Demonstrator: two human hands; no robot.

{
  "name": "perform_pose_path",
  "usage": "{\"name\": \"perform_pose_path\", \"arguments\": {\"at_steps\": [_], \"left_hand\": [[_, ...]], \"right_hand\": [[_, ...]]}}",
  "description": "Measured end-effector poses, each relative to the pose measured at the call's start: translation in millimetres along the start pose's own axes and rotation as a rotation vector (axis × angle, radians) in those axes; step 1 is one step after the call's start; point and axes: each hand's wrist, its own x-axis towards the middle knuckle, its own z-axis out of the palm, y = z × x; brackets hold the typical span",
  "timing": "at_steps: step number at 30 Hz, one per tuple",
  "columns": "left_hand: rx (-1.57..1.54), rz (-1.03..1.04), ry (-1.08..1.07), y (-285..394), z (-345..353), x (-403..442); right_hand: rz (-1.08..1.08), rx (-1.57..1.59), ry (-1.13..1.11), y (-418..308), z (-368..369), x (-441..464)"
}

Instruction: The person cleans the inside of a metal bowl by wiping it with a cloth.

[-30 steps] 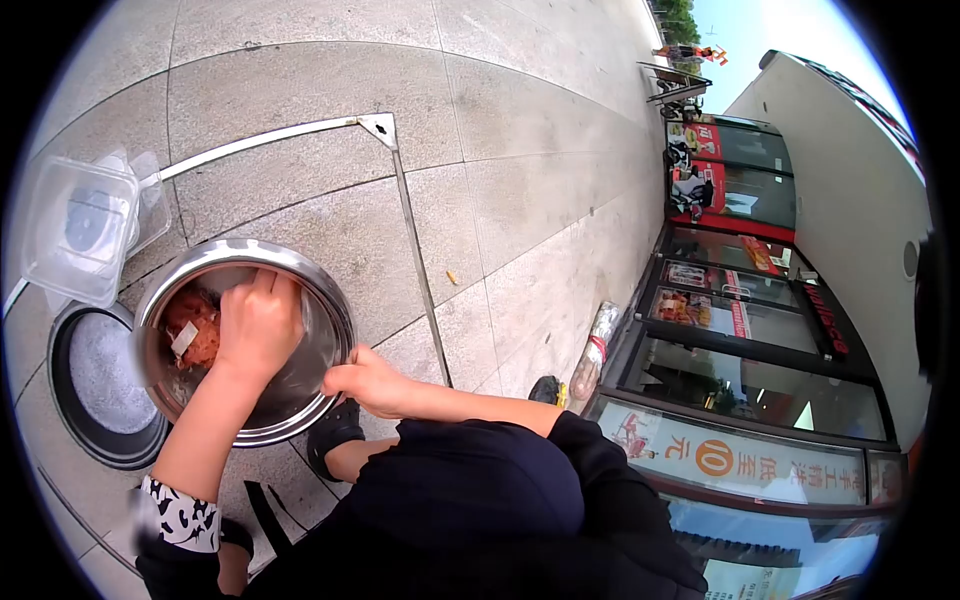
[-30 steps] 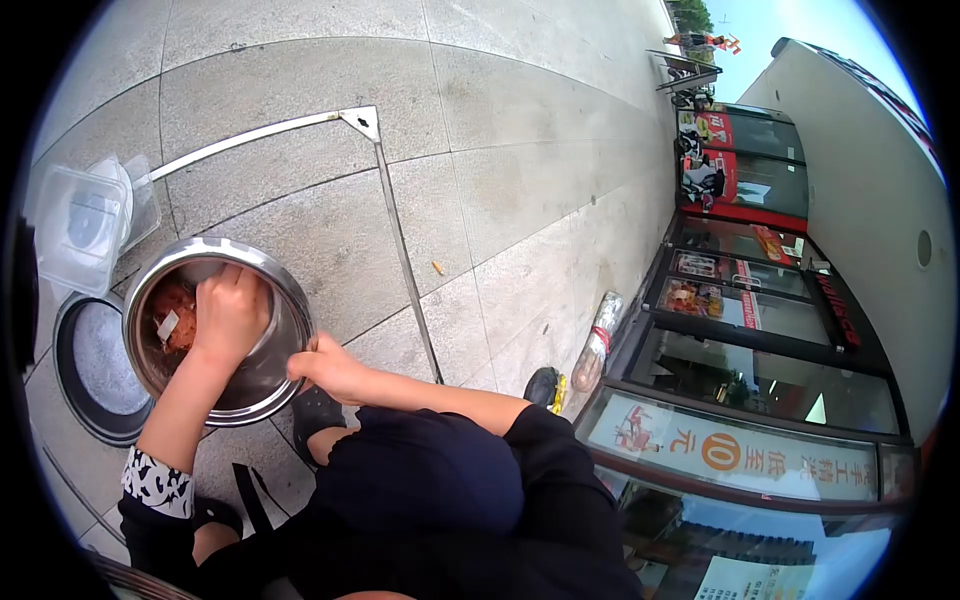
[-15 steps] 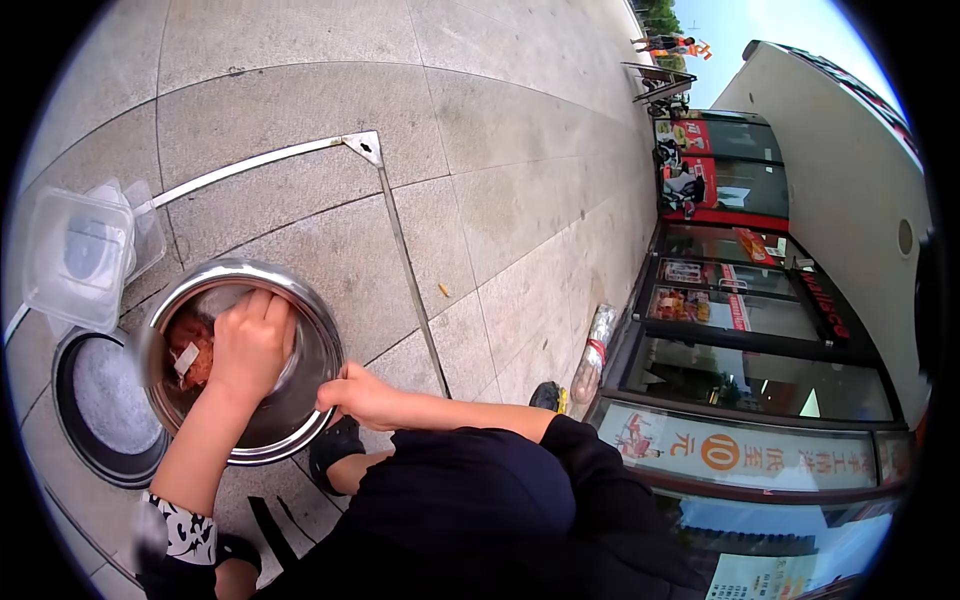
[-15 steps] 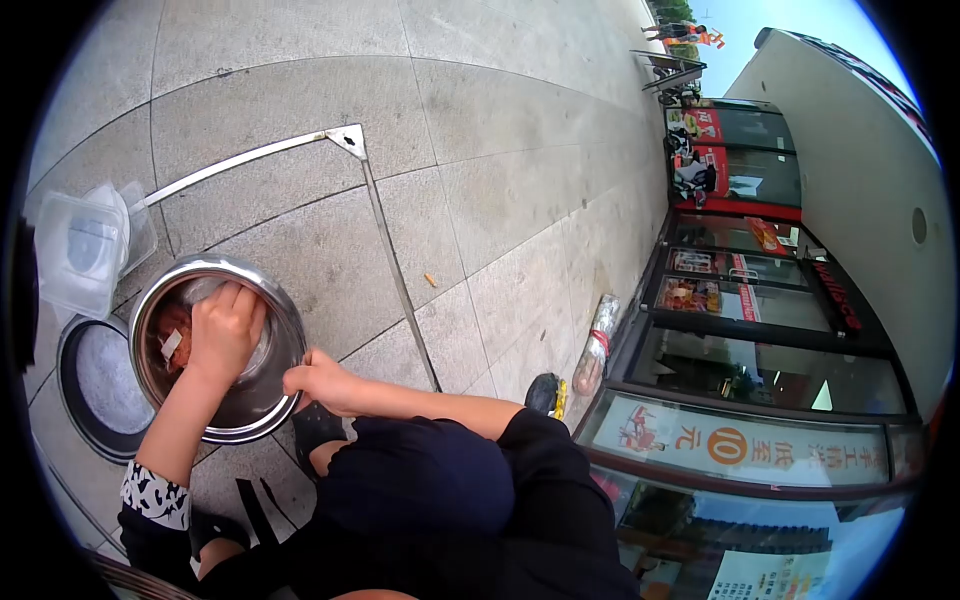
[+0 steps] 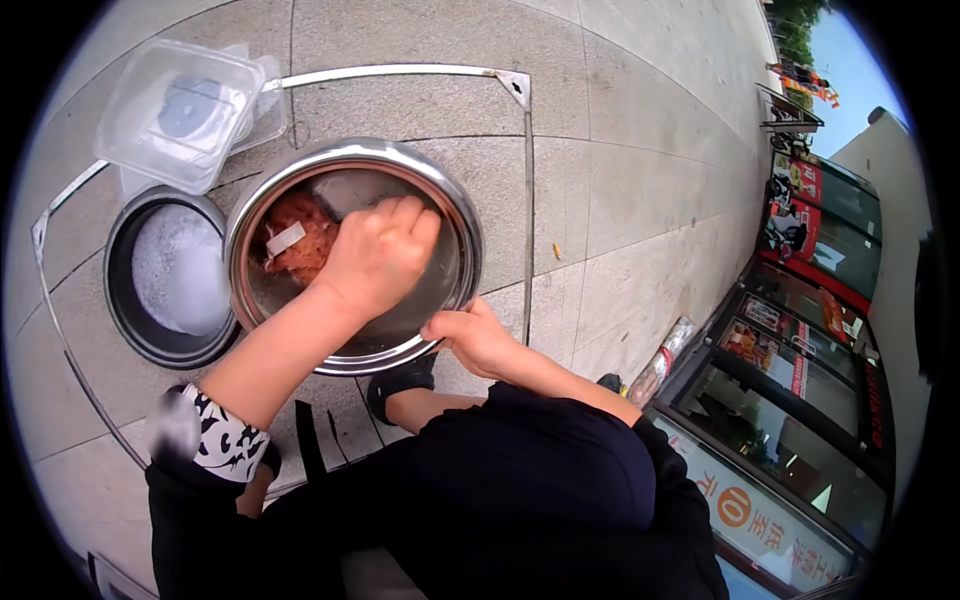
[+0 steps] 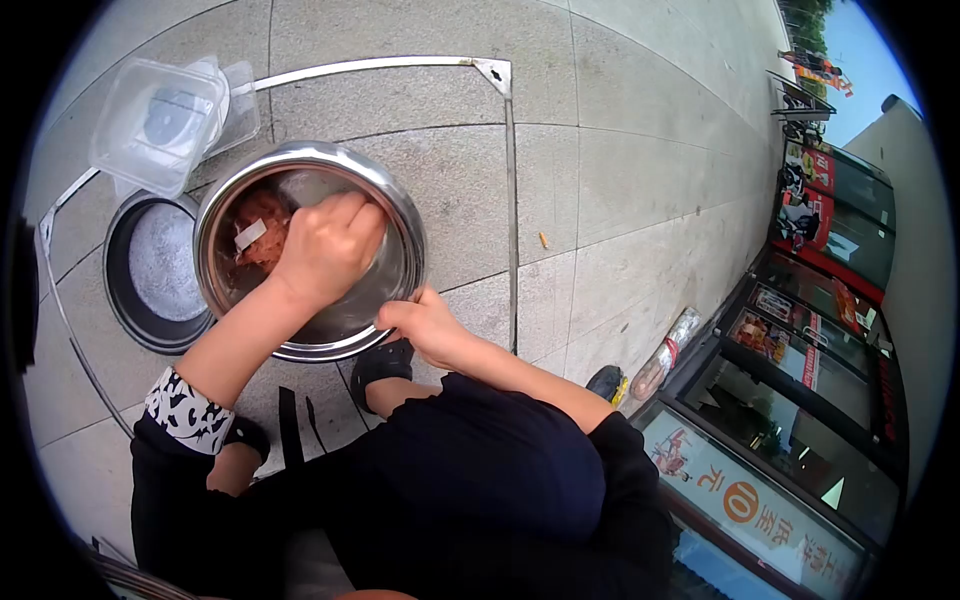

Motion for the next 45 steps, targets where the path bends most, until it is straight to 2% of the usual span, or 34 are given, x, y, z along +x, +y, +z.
{"name": "perform_pose_path", "arguments": {"at_steps": [1,3,7,9,11,13,16,19,21,22,27,28,30,32,33,34,35,37,39,40,41,42,43,44,45], "left_hand": [[-0.002,0.056,-0.076,7.1,-4.6,-3.5],[0.103,0.156,-0.089,-1.6,-3.6,-4.8],[0.123,-0.046,0.054,-20.4,2.5,6.2],[0.058,-0.024,0.016,-4.5,1.6,0.2],[0.050,0.107,-0.113,5.9,1.4,-10.0],[0.076,0.075,-0.070,-9.1,5.4,-6.5],[-0.033,-0.244,0.005,-19.1,10.9,3.1],[-0.263,-0.505,-0.014,25.2,-2.2,10.0],[-0.393,-0.533,-0.017,55.3,-12.3,9.2],[-0.396,-0.536,-0.013,62.4,-12.9,10.0],[-0.238,-0.436,-0.158,69.6,1.4,2.0],[-0.239,-0.439,-0.151,69.4,4.5,-0.9],[-0.039,-0.351,-0.079,68.7,7.4,-6.9],[-0.087,-0.266,-0.082,57.4,2.6,-11.8],[-0.134,-0.184,-0.086,52.4,-2.1,-13.6],[-0.050,-0.125,-0.218,52.1,-8.0,-15.0],[-0.053,-0.127,-0.215,50.5,-10.7,-18.8],[-0.069,0.045,-0.258,45.5,-16.0,-29.5],[-0.050,0.110,-0.266,33.4,-25.6,-41.0],[-0.013,0.212,-0.308,23.6,-31.6,-45.6],[0.024,0.314,-0.350,13.9,-36.0,-50.6],[0.018,0.317,-0.359,3.8,-38.3,-56.1],[0.013,0.404,-0.322,-6.0,-39.5,-62.0],[0.007,0.490,-0.283,-11.9,-40.7,-67.5],[0.000,0.492,-0.292,-14.4,-42.3,-72.0]], "right_hand": [[-0.001,0.048,-0.032,1.2,-1.2,0.4],[0.051,0.004,-0.004,-3.1,-0.2,-3.3],[0.038,0.018,-0.002,-13.3,9.2,-4.9],[0.055,0.011,0.009,-11.4,5.3,-4.2],[0.065,0.004,0.025,-8.6,1.8,-5.1],[0.109,0.007,0.035,-6.2,-2.4,-3.9],[0.107,0.020,0.004,-7.5,2.1,-5.6],[0.079,0.060,-0.084,1.3,-6.7,-0.6],[-0.018,0.081,0.036,13.2,-4.5,-1.9],[0.049,0.001,-0.090,11.4,-7.5,-6.7],[0.038,-0.276,-0.184,6.3,-10.0,-12.5],[0.037,-0.301,-0.192,5.7,-10.3,-11.4],[0.020,-0.353,-0.206,5.0,-9.7,-10.2],[0.010,-0.359,-0.209,8.0,-9.9,-7.5],[0.026,-0.343,-0.203,5.8,-10.4,-8.5],[0.042,-0.327,-0.198,3.7,-10.9,-9.4],[0.075,-0.292,-0.191,0.7,-12.8,-10.0],[0.107,-0.189,-0.211,-7.5,-42.9,-6.7],[-0.075,0.075,-0.143,-13.6,-45.1,-11.9],[-0.114,0.126,-0.218,-25.7,-56.1,-9.8],[-0.169,0.082,-0.163,-46.4,-40.4,-13.9],[-0.220,0.119,-0.208,-57.3,-31.8,-15.4],[-0.270,0.158,-0.248,-61.9,-26.9,-16.1],[-0.266,0.169,-0.240,-60.7,-23.0,-15.8],[-0.203,0.110,-0.113,-57.4,-18.2,-14.0]]}}
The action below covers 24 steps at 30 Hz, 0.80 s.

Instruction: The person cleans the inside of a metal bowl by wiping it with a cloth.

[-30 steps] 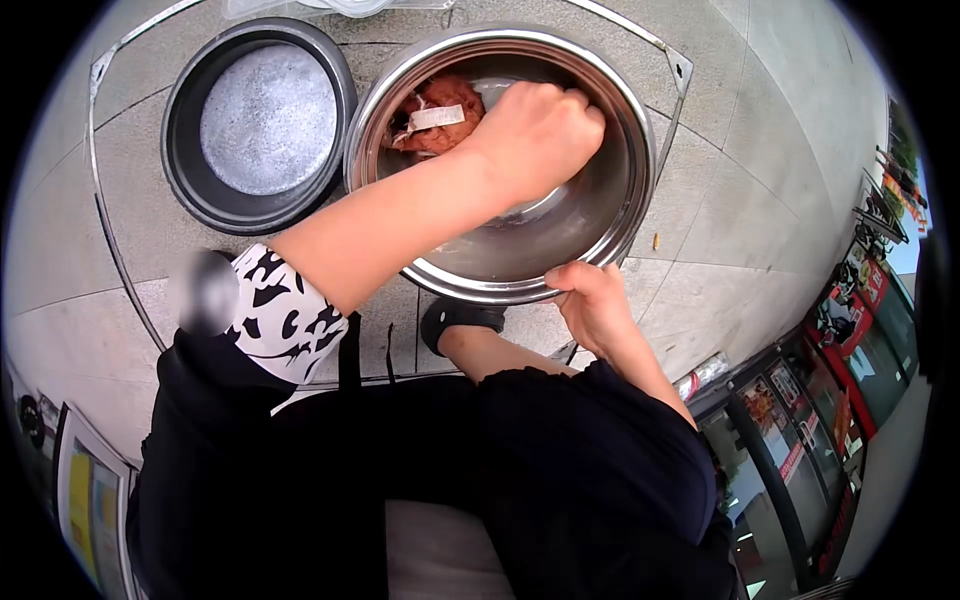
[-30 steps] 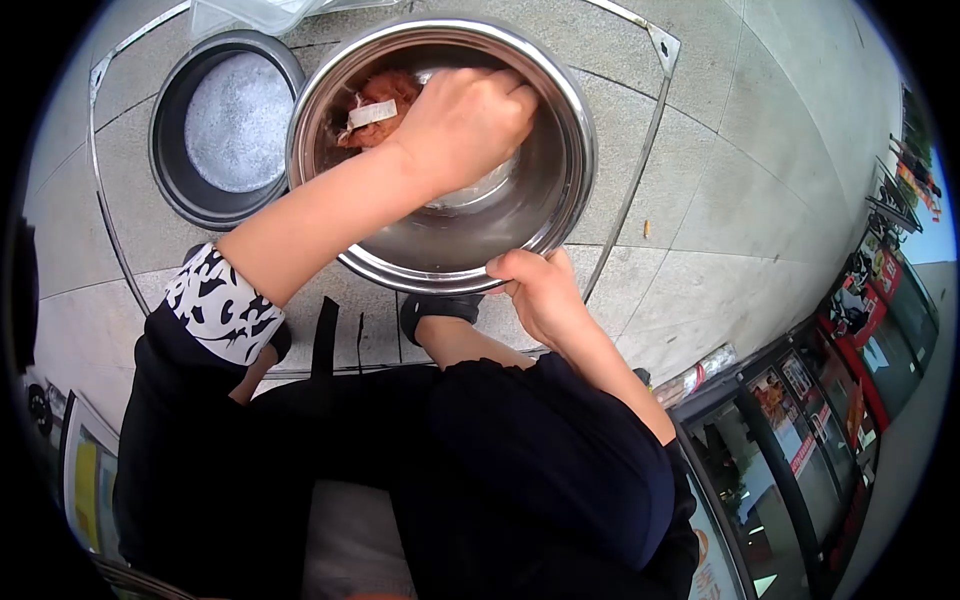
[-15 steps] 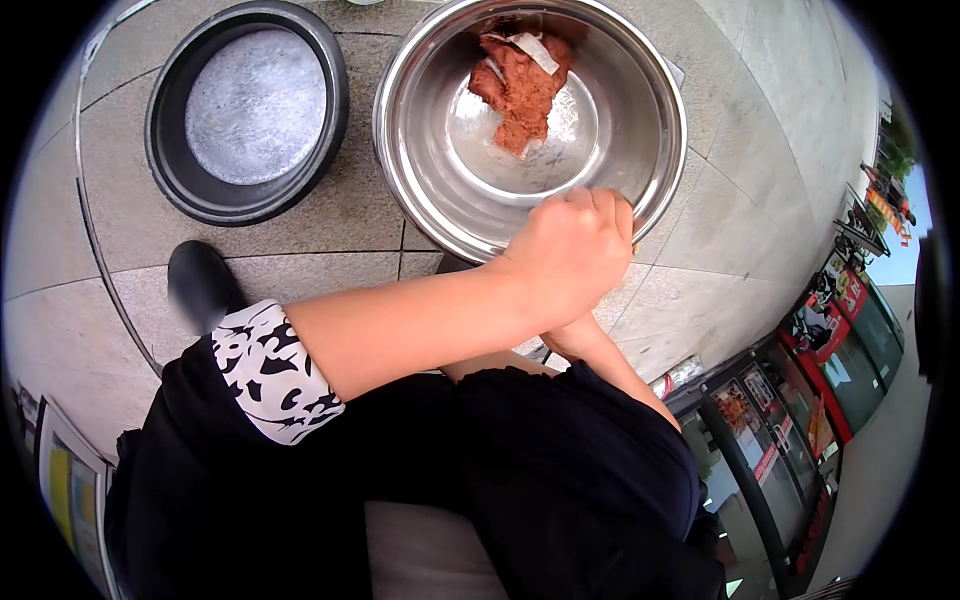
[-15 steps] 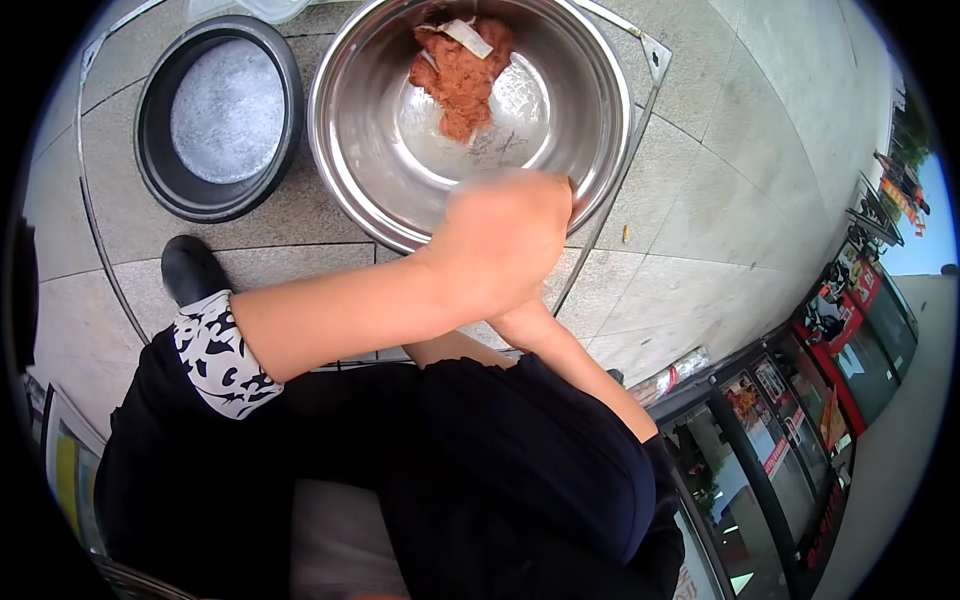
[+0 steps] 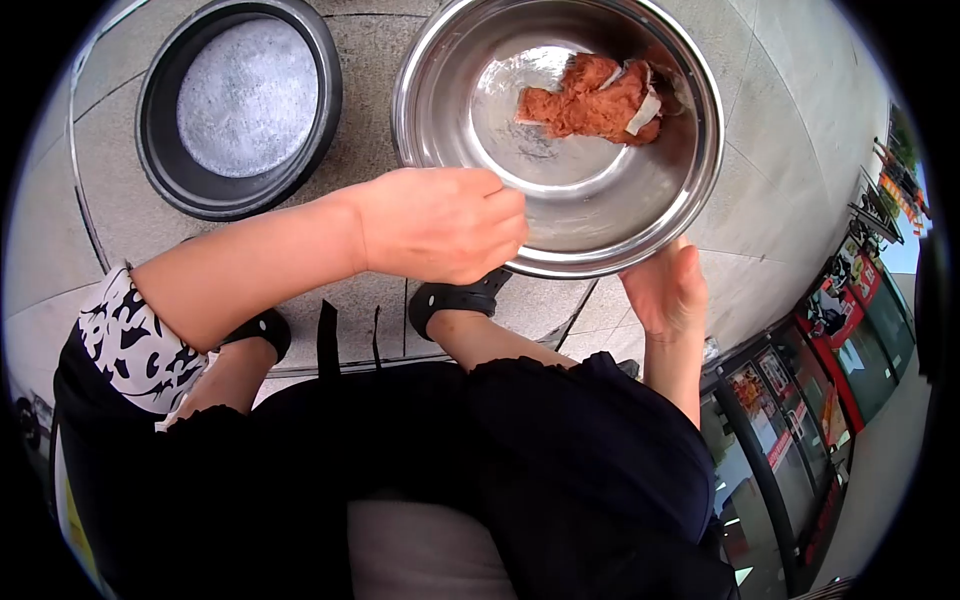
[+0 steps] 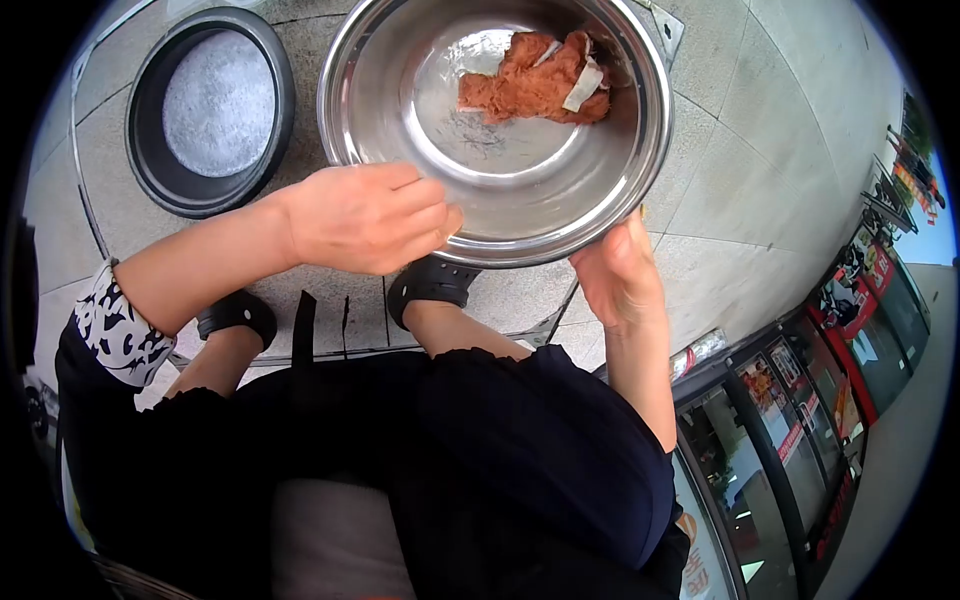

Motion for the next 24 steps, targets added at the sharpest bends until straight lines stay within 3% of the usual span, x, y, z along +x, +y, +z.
{"name": "perform_pose_path", "arguments": {"at_steps": [4,6,8,10,12,15,16,19,20,22,24], "left_hand": [[-0.049,0.067,-0.004,3.7,2.8,-15.8],[-0.091,0.058,0.013,3.4,3.4,-26.0],[-0.069,0.104,-0.022,0.7,2.3,-36.5],[-0.020,0.084,-0.072,-0.3,0.2,-37.8],[0.040,0.072,-0.117,-2.7,-2.6,-32.7],[-0.181,-0.347,-0.339,-3.2,-14.2,-10.1],[-0.177,-0.345,-0.343,-4.1,-17.4,-8.1],[-0.542,-0.726,-0.404,-12.0,-26.5,2.4],[-0.543,-0.722,-0.413,-16.6,-26.3,10.0],[-0.168,-0.842,-0.664,-24.5,-21.4,21.1],[-0.095,-0.841,-0.572,-23.0,-1.5,20.8]], "right_hand": [[0.181,-0.261,0.308,13.5,12.0,13.3],[0.206,-0.303,0.317,18.6,11.7,14.6],[0.439,-0.349,0.259,19.0,20.6,13.9],[0.416,-0.307,0.245,28.0,19.9,12.5],[0.247,-0.205,0.233,33.0,19.5,10.2],[0.124,-0.228,0.324,44.4,14.8,10.0],[0.066,-0.233,0.362,48.0,15.6,8.9],[-0.002,-0.241,0.361,51.6,21.3,9.2],[-0.012,-0.252,0.325,52.4,21.5,8.6],[-0.027,-0.295,0.292,50.4,24.8,9.9],[-0.045,-0.345,0.256,49.9,28.5,12.2]]}}
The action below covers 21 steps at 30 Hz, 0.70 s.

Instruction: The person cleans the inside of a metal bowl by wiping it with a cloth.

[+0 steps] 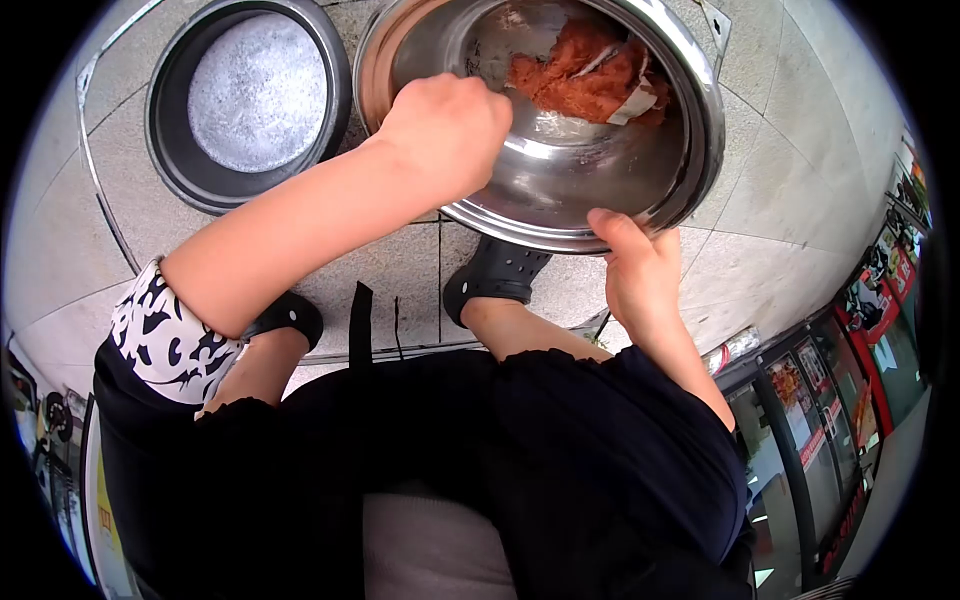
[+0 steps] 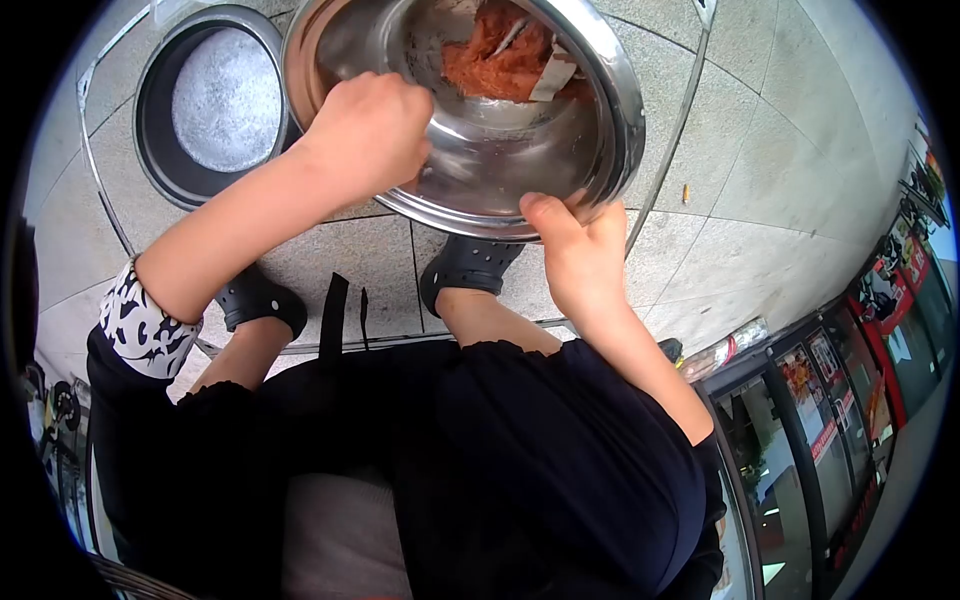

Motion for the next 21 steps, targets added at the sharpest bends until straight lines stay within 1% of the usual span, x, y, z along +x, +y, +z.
{"name": "perform_pose_path", "arguments": {"at_steps": [2,3,5,6,8,9,10,12,14,15,16,18,19,20,21], "left_hand": [[-0.342,-0.182,-0.032,2.2,12.7,13.7],[-0.342,-0.182,-0.033,6.5,13.8,18.0],[-1.061,-0.447,-0.388,14.0,12.5,23.8],[-1.062,-0.452,-0.389,12.5,11.9,24.6],[-0.759,-0.375,-0.505,6.7,10.1,28.6],[-0.378,-0.292,-0.277,2.3,10.3,27.1],[-0.241,-0.221,-0.156,-2.8,8.4,23.7],[-0.320,-0.270,-0.250,8.7,0.3,23.3],[-0.622,-0.268,-0.371,23.1,-0.5,30.0],[-0.998,-0.388,-0.381,28.0,3.6,32.6],[-1.004,-0.389,-0.373,29.6,11.3,34.8],[-1.341,-0.489,-0.379,30.2,21.7,38.2],[-1.188,-0.466,-0.456,24.9,26.3,40.4],[-1.194,-0.466,-0.456,20.8,22.7,39.1],[-1.076,-0.474,-0.530,16.4,17.3,37.5]], "right_hand": [[-0.150,-0.057,-0.040,1.4,6.1,1.0],[-0.148,-0.057,-0.039,1.9,6.5,1.3],[-0.152,-0.028,-0.086,3.6,7.5,0.9],[-0.148,-0.027,-0.088,4.5,7.4,0.4],[-0.098,-0.033,-0.070,5.0,5.4,0.2],[-0.096,-0.037,-0.077,6.7,3.1,0.3],[-0.075,-0.024,-0.068,9.1,-0.2,0.4],[-0.060,-0.017,-0.072,8.3,-2.8,1.5],[-0.016,0.022,-0.101,5.8,-2.9,-0.5],[-0.012,0.025,-0.089,6.0,-2.3,0.1],[-0.015,0.019,-0.095,5.9,-2.9,0.0],[0.013,0.026,-0.095,5.8,-5.7,-3.6],[0.067,0.052,-0.068,5.7,-5.0,-5.8],[0.070,0.047,-0.068,4.6,-2.4,-6.0],[0.032,0.049,-0.113,2.8,1.8,-5.1]]}}
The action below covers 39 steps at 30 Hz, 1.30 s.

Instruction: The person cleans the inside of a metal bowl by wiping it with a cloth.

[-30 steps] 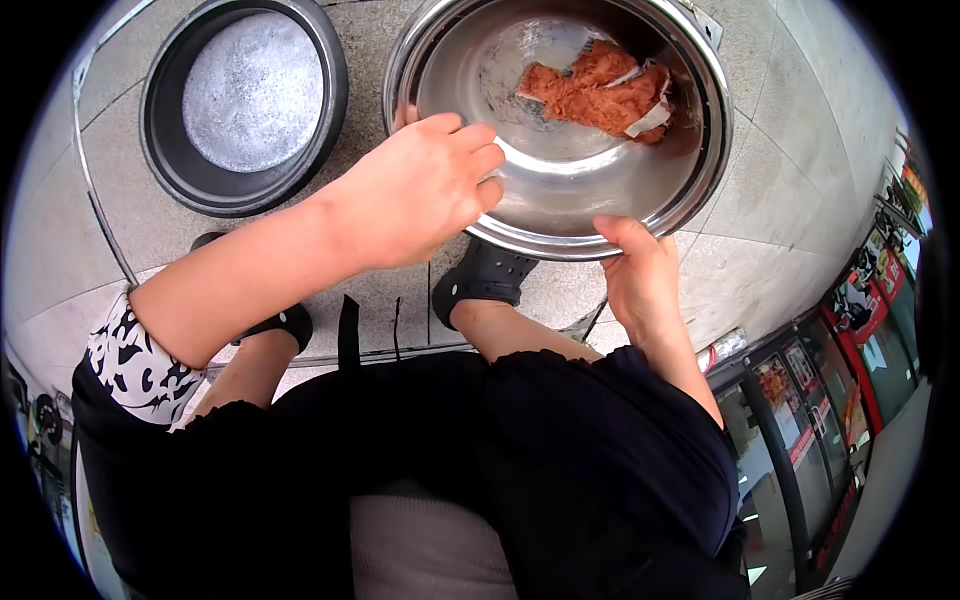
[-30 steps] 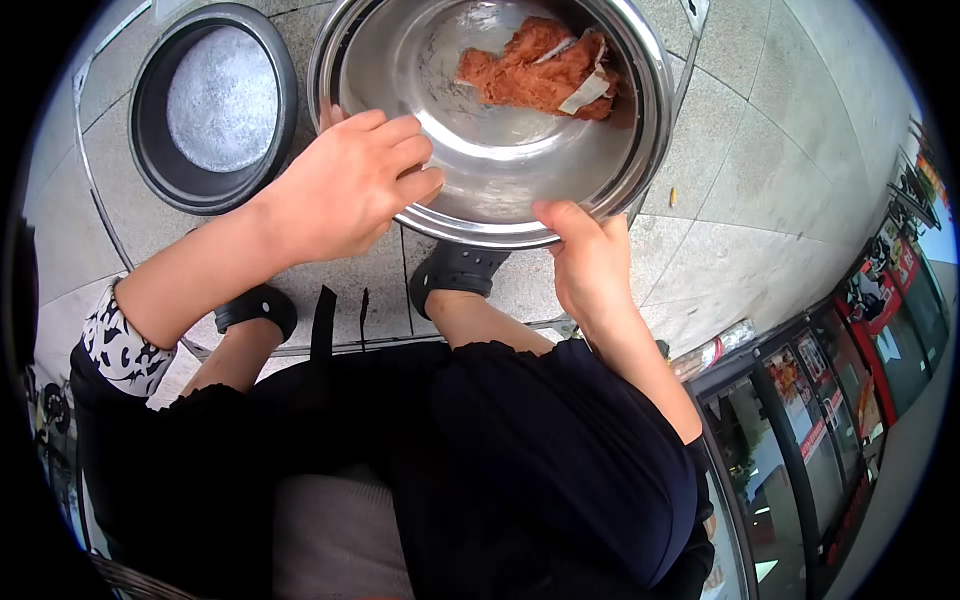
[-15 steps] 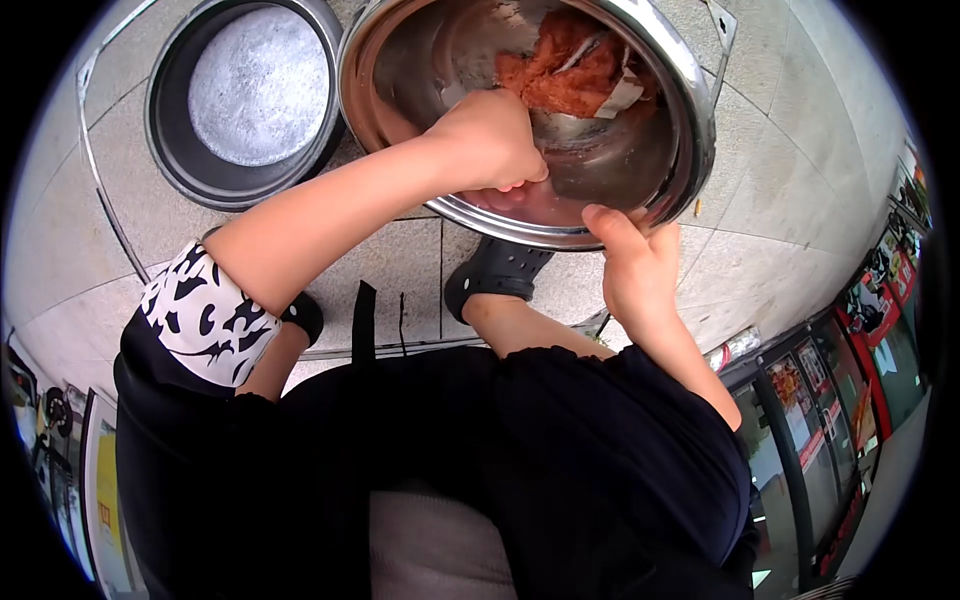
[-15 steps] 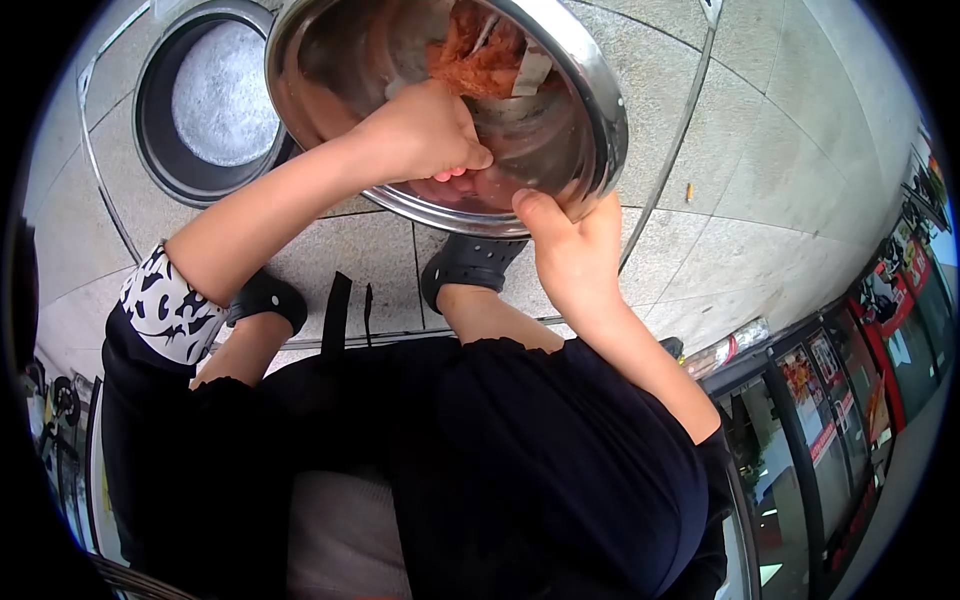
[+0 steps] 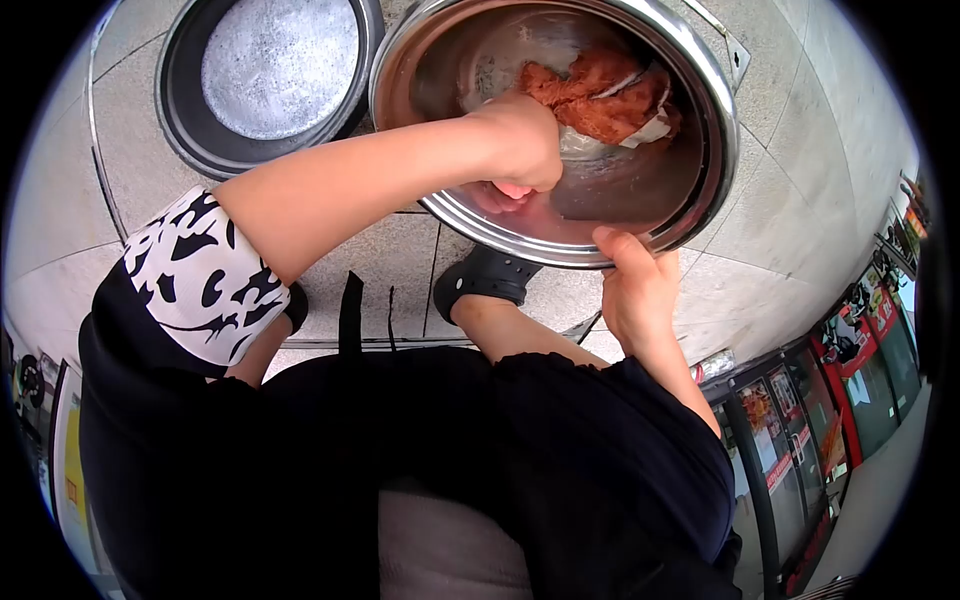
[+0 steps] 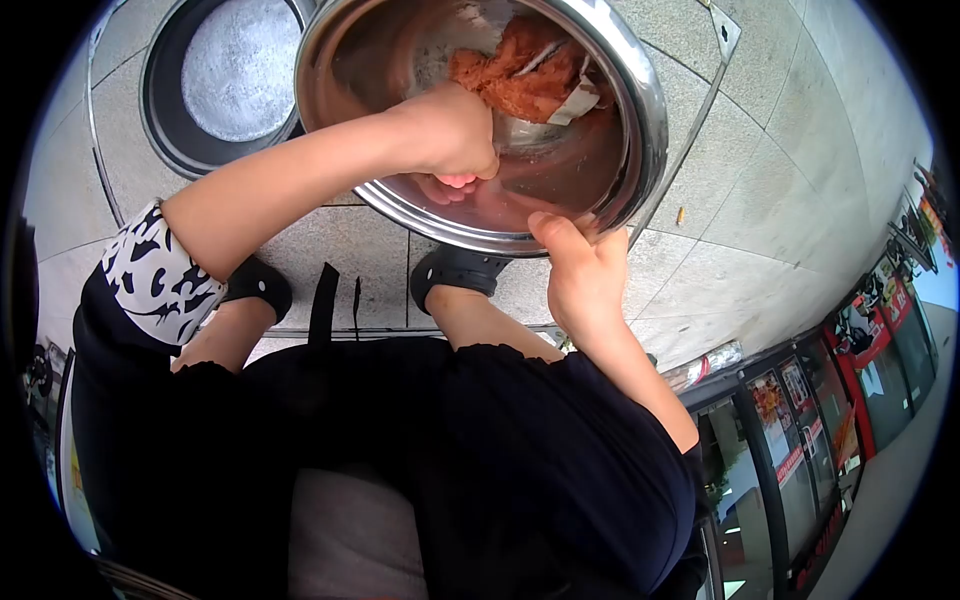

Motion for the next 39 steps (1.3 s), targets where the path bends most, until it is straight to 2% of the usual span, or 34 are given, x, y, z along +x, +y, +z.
{"name": "perform_pose_path", "arguments": {"at_steps": [1,2,3,5,7,9,11,13,17,19,20,21,23,24,27,29,31,33,35,37,39], "left_hand": [[0.118,-0.062,-0.019,0.4,-2.7,-3.0],[-0.029,0.023,-0.003,1.1,0.2,-7.6],[-0.027,0.026,0.001,2.5,3.5,-6.9],[-0.438,0.110,-0.025,4.5,13.0,-0.9],[-0.407,0.086,-0.029,5.1,8.2,-3.0],[0.312,0.087,0.033,3.3,0.3,-3.7],[0.223,0.050,-0.009,2.6,-1.0,-7.8],[-0.290,0.067,-0.022,3.0,7.0,-8.5],[-0.318,0.054,-0.047,3.2,7.3,-4.2],[0.086,0.038,0.011,-0.1,0.6,-5.5],[0.103,0.043,0.009,-2.1,0.9,-4.8],[0.104,0.044,0.010,-2.4,2.2,-3.7],[-0.225,0.098,0.001,-0.9,7.5,-4.7],[-0.226,0.100,0.000,0.2,7.1,-5.7],[-0.141,0.100,-0.003,0.3,6.8,-8.1],[0.198,0.072,0.014,-5.7,1.7,-5.2],[0.191,0.066,0.012,-6.6,3.0,-5.1],[-0.271,0.082,0.008,-5.0,8.7,-8.8],[-0.212,0.085,0.004,-3.6,7.0,-7.6],[-0.154,0.086,0.002,-4.8,6.3,-9.1],[0.044,0.000,0.064,-8.4,3.6,-12.8]], "right_hand": [[-0.036,0.002,-0.045,-0.8,2.4,0.1],[-0.038,0.002,-0.047,0.7,1.4,0.1],[-0.047,0.002,-0.024,3.4,-0.9,0.6],[-0.054,-0.001,-0.002,3.7,-1.1,0.5],[-0.057,0.015,-0.032,1.4,1.7,-1.3],[-0.063,0.014,-0.004,5.0,0.2,-1.1],[-0.079,0.021,0.023,6.9,-1.3,0.0],[-0.068,-0.020,0.005,6.8,-3.6,-0.4],[-0.038,-0.004,0.017,1.0,1.8,-1.2],[-0.039,-0.003,0.036,0.2,3.5,-1.8],[-0.040,-0.002,0.035,0.8,1.4,-2.0],[-0.039,-0.031,0.009,2.7,-2.2,-1.5],[-0.035,-0.061,-0.016,3.6,-4.8,-2.0],[-0.036,-0.055,-0.020,3.1,-5.2,-1.9],[-0.012,-0.029,-0.005,-0.5,0.6,-4.6],[0.001,-0.004,0.005,-1.5,3.5,-3.1],[-0.009,-0.026,0.007,0.6,1.6,-2.9],[-0.003,-0.031,-0.024,2.4,-5.8,-2.5],[-0.001,-0.038,-0.056,2.0,-5.9,-2.6],[0.024,0.009,0.041,-0.1,2.1,-4.1],[0.025,-0.011,0.039,2.5,-0.2,-4.0]]}}
